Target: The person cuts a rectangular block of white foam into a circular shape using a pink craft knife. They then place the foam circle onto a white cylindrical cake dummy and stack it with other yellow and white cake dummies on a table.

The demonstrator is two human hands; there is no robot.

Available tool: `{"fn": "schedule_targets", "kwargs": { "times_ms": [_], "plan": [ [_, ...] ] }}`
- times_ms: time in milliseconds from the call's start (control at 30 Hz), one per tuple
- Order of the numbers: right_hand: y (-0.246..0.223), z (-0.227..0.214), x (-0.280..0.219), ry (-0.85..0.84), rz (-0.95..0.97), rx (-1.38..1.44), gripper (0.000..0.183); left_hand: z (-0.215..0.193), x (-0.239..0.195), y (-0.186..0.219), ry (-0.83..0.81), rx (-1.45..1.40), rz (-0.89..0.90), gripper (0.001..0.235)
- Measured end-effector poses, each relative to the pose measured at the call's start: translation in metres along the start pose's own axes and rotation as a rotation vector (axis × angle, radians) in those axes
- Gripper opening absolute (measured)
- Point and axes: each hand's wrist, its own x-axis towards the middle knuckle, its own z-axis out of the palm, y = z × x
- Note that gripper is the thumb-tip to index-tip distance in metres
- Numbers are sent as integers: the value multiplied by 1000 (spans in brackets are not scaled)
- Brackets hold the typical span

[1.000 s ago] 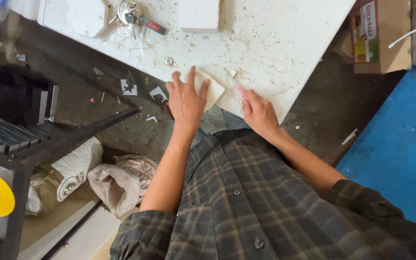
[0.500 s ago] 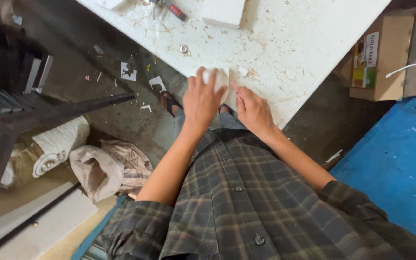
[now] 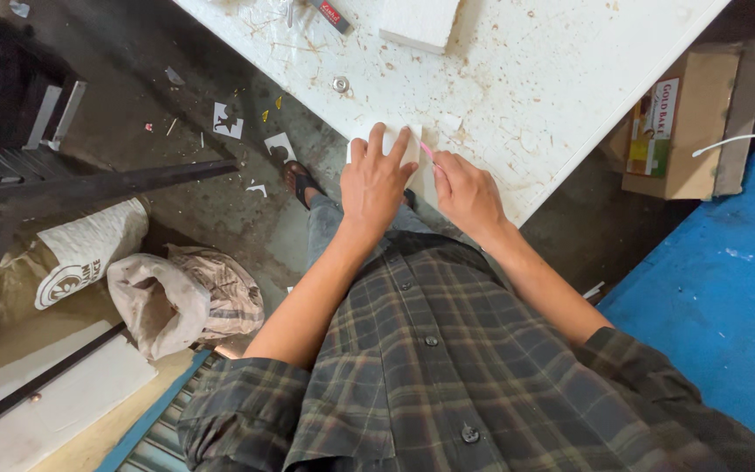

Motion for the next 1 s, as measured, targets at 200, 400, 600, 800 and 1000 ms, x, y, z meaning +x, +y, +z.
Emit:
{"fn": "schedule_targets", "kwargs": {
  "times_ms": [200, 400, 600, 800, 1000],
  "plan": [
    [5, 5, 4, -20, 42, -27, 10, -1, 2, 0, -27, -15, -13, 54],
    [7, -2, -5, -40, 38, -5, 13, -4, 4, 0, -49, -1, -10, 53],
    [13, 6, -1, -27, 45, 13, 16, -2, 6, 4, -73, -4, -48, 53],
    [16, 4, -10, -44, 56, 28, 10, -5, 8, 6, -74, -3, -34, 53],
    [21, 14, -4, -42, 71, 21, 13, -2, 7, 9, -45, 0, -40, 52]
  ]
}}
